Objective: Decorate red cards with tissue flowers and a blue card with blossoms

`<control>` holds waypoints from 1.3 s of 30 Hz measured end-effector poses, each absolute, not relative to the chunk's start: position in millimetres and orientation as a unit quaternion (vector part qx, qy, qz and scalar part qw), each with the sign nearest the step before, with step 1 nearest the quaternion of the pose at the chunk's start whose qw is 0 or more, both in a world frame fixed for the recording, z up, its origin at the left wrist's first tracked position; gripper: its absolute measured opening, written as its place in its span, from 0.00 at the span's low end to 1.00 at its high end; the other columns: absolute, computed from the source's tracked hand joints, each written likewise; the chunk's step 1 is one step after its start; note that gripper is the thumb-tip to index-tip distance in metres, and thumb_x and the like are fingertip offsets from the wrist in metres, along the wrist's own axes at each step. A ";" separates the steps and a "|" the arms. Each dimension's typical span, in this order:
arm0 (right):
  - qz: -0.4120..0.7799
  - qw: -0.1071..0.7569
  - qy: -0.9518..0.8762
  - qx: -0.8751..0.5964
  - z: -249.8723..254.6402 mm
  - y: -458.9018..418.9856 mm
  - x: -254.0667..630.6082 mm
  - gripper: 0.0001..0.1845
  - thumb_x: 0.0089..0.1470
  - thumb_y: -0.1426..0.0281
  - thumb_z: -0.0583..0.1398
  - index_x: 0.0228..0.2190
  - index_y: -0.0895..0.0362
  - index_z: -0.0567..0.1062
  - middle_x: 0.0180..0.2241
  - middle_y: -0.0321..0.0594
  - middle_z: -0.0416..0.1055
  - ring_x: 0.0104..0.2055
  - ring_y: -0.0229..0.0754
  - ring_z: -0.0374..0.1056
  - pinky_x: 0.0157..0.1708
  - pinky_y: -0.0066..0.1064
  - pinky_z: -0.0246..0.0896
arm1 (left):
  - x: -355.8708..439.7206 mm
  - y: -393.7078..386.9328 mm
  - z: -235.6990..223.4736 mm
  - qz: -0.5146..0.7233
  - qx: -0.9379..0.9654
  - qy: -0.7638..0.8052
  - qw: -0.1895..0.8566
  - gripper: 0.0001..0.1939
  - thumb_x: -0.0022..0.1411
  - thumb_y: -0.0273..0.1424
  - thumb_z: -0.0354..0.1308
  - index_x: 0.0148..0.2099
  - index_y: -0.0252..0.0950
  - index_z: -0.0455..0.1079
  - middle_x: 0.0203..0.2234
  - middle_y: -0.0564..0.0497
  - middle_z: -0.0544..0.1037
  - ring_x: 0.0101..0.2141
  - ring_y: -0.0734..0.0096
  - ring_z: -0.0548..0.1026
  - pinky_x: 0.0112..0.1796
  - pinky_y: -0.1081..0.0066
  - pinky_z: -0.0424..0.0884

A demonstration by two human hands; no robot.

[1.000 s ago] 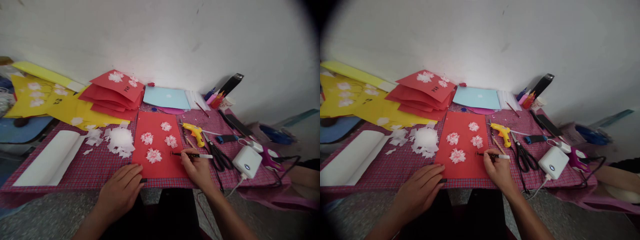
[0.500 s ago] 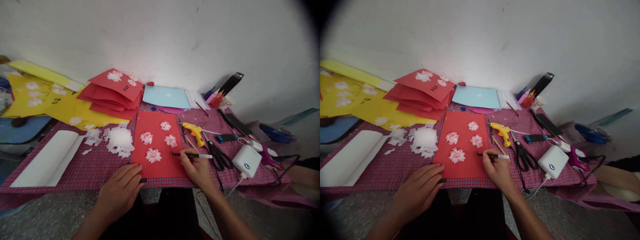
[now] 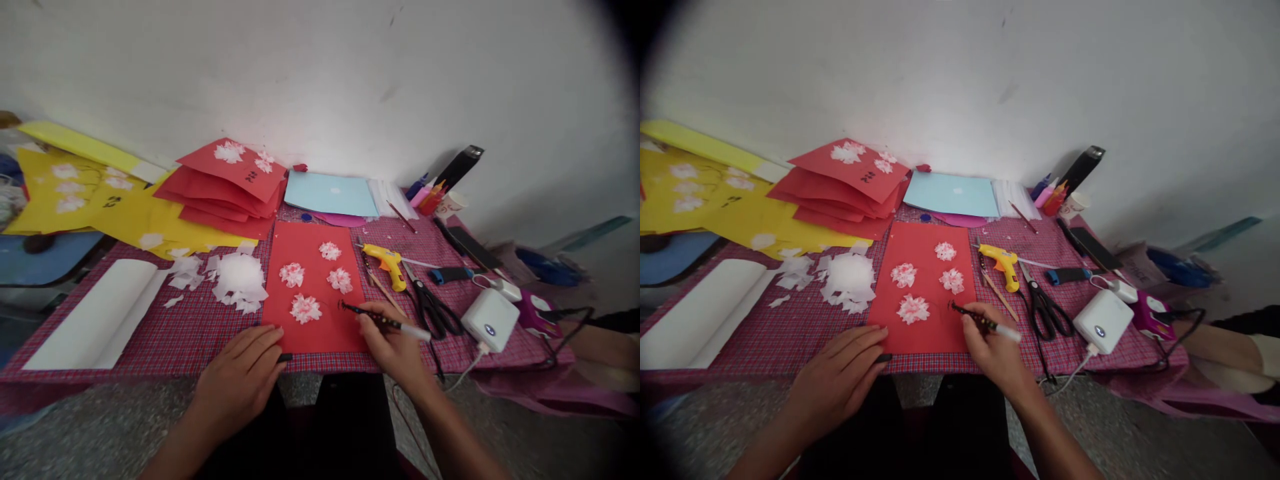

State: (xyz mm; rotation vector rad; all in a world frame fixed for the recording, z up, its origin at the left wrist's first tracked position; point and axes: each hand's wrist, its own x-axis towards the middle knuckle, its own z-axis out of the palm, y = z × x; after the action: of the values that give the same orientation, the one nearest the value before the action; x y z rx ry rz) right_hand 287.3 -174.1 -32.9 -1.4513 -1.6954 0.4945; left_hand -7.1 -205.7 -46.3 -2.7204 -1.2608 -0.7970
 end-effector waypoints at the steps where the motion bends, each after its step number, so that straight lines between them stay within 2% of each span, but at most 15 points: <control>1: 0.193 0.420 -0.672 -0.578 -34.0 -175.2 285.5 0.07 0.57 0.69 0.60 0.39 0.54 0.76 0.33 0.40 0.76 0.33 0.44 0.73 0.34 0.34 0.69 | -7.0 -205.7 -46.4 -0.256 -0.877 -0.406 0.018 0.10 0.64 0.28 0.56 0.47 0.35 0.73 0.50 0.45 0.77 0.52 0.59 0.73 0.53 0.58 0.71; 14: 0.182 0.387 -0.734 -0.527 -35.3 -173.9 284.6 0.07 0.56 0.71 0.60 0.38 0.54 0.74 0.34 0.41 0.76 0.35 0.44 0.73 0.36 0.36 0.69 | -7.0 -206.7 -45.3 -0.264 -0.875 -0.405 0.016 0.10 0.64 0.28 0.55 0.47 0.35 0.73 0.50 0.45 0.77 0.52 0.59 0.74 0.53 0.58 0.72; 26: 0.182 0.400 -0.724 -0.532 -35.4 -176.3 285.5 0.06 0.56 0.71 0.59 0.37 0.54 0.74 0.34 0.41 0.76 0.35 0.45 0.74 0.36 0.36 0.70 | -6.4 -205.9 -46.3 -0.263 -0.875 -0.405 0.017 0.10 0.64 0.27 0.56 0.46 0.35 0.73 0.50 0.45 0.77 0.52 0.59 0.74 0.53 0.57 0.72; 33: 0.170 0.411 -0.706 -0.551 -38.2 -176.1 285.6 0.05 0.57 0.70 0.59 0.35 0.54 0.75 0.32 0.41 0.76 0.33 0.45 0.73 0.32 0.35 0.70 | -6.8 -206.4 -45.3 -0.270 -0.874 -0.403 0.019 0.10 0.63 0.27 0.56 0.46 0.35 0.73 0.50 0.45 0.78 0.52 0.59 0.74 0.53 0.58 0.72; 39: 0.152 0.422 -0.696 -0.561 -39.7 -172.3 283.9 0.05 0.56 0.71 0.59 0.36 0.54 0.75 0.33 0.41 0.76 0.34 0.46 0.73 0.34 0.36 0.70 | -7.0 -205.9 -46.8 -0.258 -0.877 -0.405 0.015 0.10 0.64 0.28 0.56 0.47 0.35 0.73 0.50 0.45 0.77 0.52 0.59 0.73 0.53 0.57 0.72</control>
State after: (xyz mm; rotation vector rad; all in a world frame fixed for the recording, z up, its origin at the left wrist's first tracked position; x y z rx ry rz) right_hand 283.9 -172.3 -39.7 -1.4040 -1.7417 0.3811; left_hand -7.0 -205.9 -46.8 -2.7285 -1.2611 -0.8021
